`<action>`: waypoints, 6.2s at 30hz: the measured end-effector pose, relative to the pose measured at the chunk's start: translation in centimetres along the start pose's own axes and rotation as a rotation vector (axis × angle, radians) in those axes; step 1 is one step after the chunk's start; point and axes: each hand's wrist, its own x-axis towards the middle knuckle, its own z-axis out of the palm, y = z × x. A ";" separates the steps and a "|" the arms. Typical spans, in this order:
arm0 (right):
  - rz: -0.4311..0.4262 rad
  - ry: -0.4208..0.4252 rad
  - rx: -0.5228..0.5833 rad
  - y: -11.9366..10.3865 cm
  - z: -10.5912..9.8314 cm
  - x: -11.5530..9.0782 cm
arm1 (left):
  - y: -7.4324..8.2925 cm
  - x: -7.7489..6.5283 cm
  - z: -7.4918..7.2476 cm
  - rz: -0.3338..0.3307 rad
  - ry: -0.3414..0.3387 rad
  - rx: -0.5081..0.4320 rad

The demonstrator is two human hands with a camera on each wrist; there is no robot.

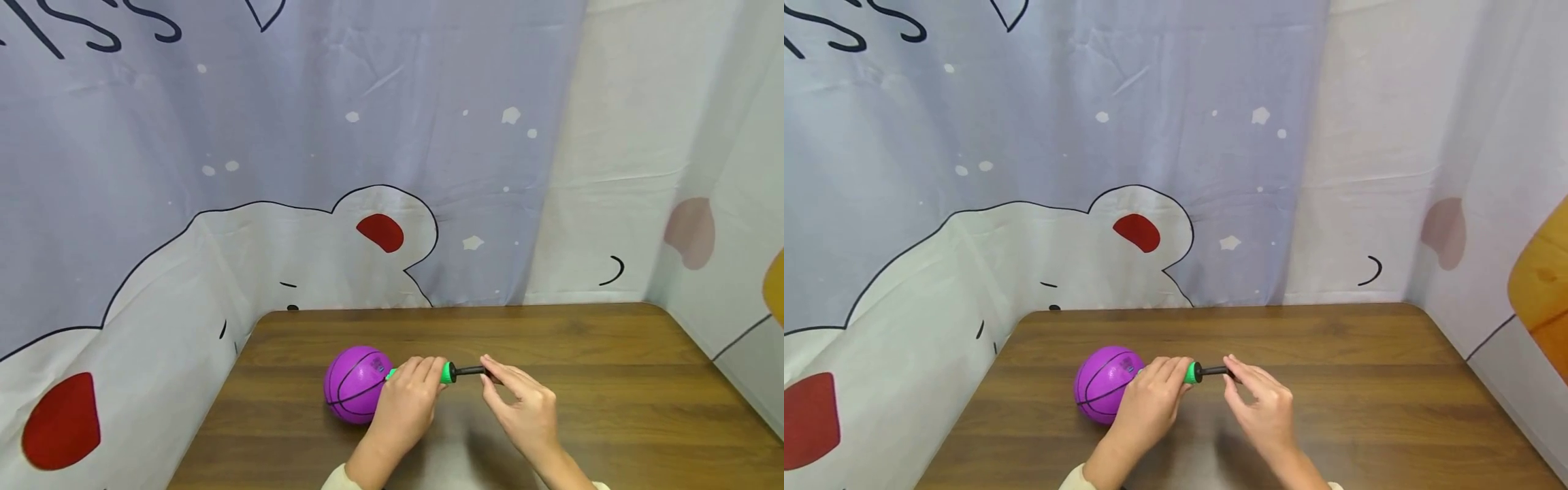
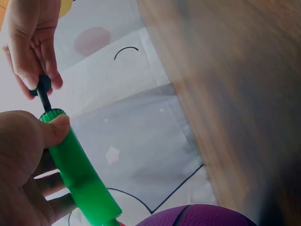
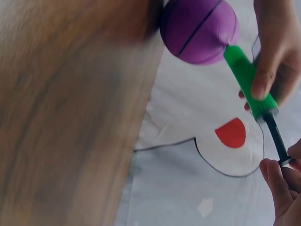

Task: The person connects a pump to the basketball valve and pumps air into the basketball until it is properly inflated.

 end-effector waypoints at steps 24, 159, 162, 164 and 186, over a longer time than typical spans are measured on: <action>0.168 0.071 -0.080 0.5 -2.6 0.3 | -0.9 -0.2 -0.3 0.003 0.096 0.020; 0.122 0.095 -0.072 -0.1 -1.6 0.4 | -0.8 -0.1 0.1 0.003 0.151 -0.001; 0.100 0.087 -0.065 -0.6 -0.5 0.1 | -0.5 0.0 0.2 0.005 0.127 0.002; 0.091 0.071 -0.053 -0.9 0.4 -0.3 | -0.2 0.0 0.3 0.004 0.113 0.006; 0.059 0.059 -0.058 0.0 -0.8 0.1 | -0.7 -0.1 0.1 -0.042 0.044 -0.067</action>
